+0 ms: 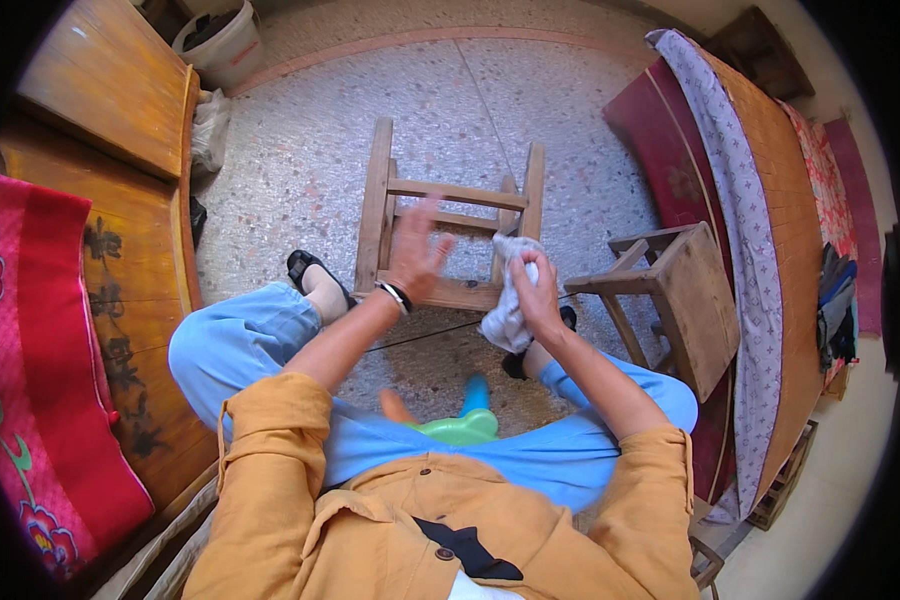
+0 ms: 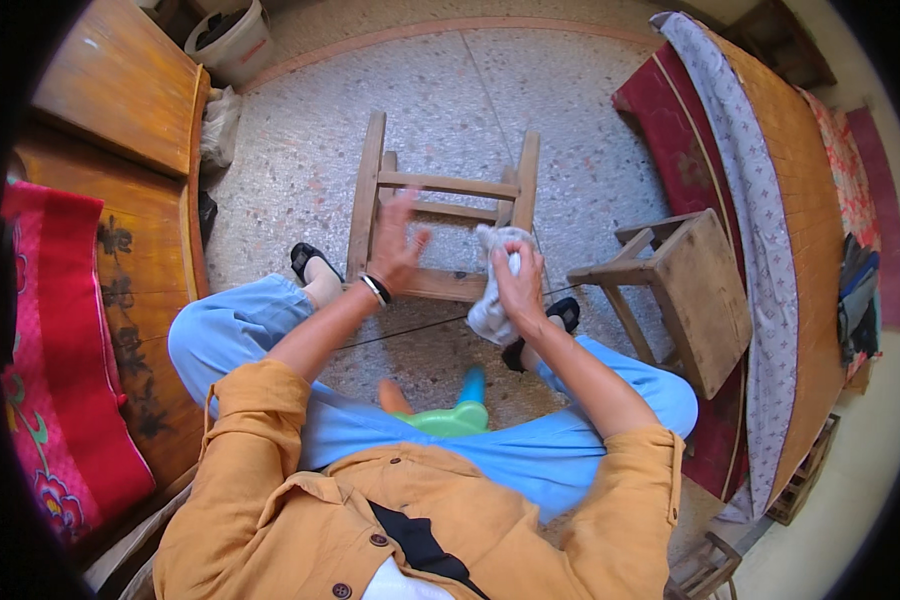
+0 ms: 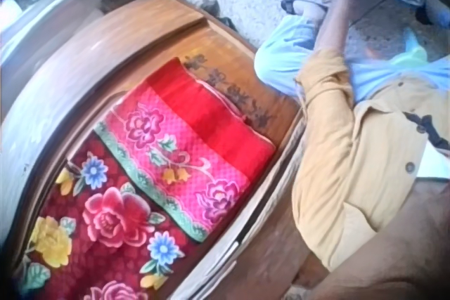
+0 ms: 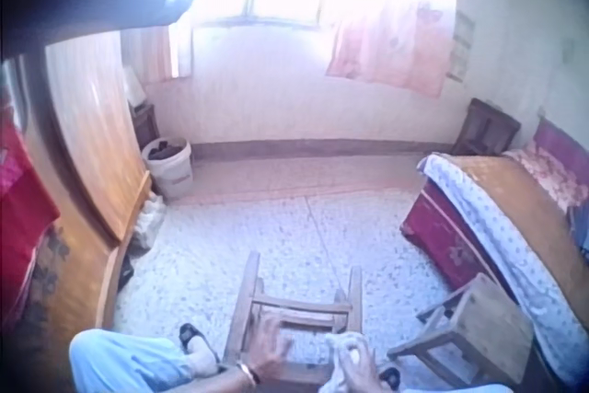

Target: The person sits cross-legged on the floor and wipes a small wooden stool with a white cloth. They clean the legs and frame of the stool, then flip it over to wipe the seat surface thoroughly.

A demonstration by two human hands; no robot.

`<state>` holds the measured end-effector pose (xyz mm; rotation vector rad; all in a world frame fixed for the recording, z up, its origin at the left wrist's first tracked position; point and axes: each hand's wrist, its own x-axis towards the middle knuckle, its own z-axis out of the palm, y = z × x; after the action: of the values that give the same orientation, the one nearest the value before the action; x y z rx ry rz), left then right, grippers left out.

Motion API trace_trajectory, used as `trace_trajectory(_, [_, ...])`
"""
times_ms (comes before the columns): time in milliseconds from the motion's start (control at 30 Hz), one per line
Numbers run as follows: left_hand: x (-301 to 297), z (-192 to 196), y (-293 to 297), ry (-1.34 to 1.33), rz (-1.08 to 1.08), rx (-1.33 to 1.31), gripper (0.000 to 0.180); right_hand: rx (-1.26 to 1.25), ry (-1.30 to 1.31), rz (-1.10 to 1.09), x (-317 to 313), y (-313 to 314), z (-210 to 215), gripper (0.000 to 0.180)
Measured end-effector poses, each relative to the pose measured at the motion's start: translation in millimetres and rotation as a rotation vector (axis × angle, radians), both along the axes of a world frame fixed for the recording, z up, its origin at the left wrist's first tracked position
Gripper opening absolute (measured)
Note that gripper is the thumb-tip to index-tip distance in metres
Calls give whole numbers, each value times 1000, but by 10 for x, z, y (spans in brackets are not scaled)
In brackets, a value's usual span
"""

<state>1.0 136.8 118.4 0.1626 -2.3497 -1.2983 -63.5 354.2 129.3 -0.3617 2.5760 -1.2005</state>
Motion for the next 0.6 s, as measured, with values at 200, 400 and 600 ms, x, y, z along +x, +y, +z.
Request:
trace_trajectory(200, [208,216,399,-349,-164,64,61,-515,-571,-34,121,-252,414,57])
trace_trajectory(400, [262,251,-429,-371,168,-217,42,299,274,-17,-276,190,-732,58])
trace_trajectory(600, [634,-544,-474,-552,279,-396,89,410,253,-19,-146,-80,-788,76])
